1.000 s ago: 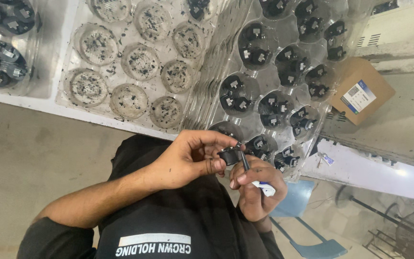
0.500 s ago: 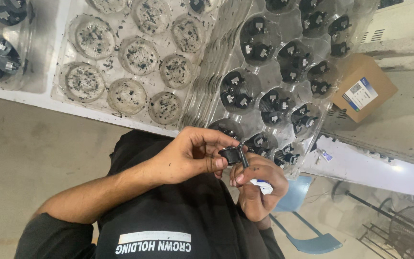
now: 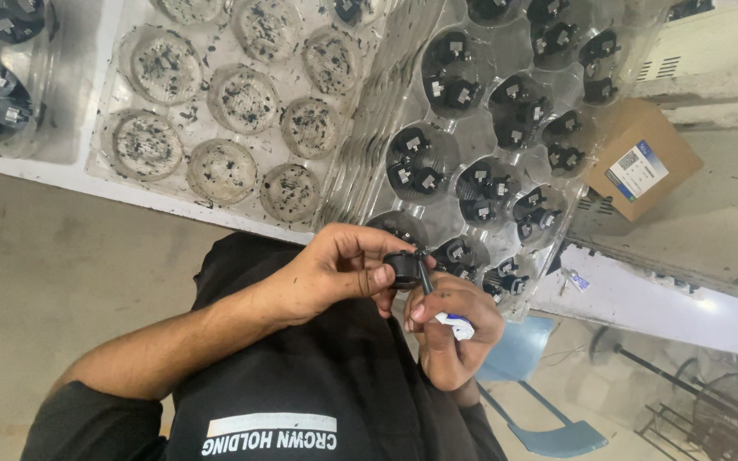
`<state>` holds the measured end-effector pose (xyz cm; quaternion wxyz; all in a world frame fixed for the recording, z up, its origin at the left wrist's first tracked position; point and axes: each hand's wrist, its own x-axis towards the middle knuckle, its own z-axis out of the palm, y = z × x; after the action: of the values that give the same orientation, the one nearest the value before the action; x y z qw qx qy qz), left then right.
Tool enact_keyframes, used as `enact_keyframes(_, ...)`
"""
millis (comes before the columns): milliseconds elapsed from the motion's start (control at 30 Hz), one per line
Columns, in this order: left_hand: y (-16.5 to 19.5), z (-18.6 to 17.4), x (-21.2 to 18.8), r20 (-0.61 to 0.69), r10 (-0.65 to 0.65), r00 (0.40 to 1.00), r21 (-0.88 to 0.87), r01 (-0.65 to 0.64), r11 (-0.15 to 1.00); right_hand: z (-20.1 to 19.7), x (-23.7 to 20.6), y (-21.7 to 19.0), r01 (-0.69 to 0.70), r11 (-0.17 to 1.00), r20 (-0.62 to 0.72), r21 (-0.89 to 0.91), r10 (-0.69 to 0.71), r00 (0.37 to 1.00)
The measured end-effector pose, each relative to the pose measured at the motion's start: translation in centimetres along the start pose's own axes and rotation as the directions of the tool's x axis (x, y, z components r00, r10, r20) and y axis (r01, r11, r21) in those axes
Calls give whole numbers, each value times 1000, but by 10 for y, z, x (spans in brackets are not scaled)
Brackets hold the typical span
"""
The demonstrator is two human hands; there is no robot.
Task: The person sits at a workbench applying adhesive from a tube onto black plastic plug components held in blister trays. They pick each component, squeeze adhesive onto it, place it back in the tray, and periodically reposition the trays; at the end they wipe the adhesive tube with a cloth.
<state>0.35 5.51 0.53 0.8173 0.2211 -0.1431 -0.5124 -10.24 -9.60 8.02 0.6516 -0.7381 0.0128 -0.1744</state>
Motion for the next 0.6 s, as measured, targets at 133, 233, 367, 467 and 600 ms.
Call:
enact_keyframes(133, -3, 4, 0, 20, 5, 1000, -36, -4, 999, -6, 0, -3, -31, 999, 25, 9, 30, 999)
enact_keyframes(233, -8, 7, 4, 24, 6, 1000, -36, -5, 999, -18, 0, -6, -71, 997, 55, 9, 70, 996)
enact_keyframes(367, -17, 14, 16, -63, -40, 997, -69, 36, 997, -44, -6, -12, -314, 949, 59, 12, 313, 948)
enact_keyframes(467, -15, 20, 32, -178, 42, 983, 77, -29, 997, -60, -14, -10, -361, 911, -11, 201, 370, 929)
enact_keyframes(600, 15, -4, 100, -329, 346, 879, 718, -5, 696, -87, -26, -6, -210, 905, -192, 370, 295, 936)
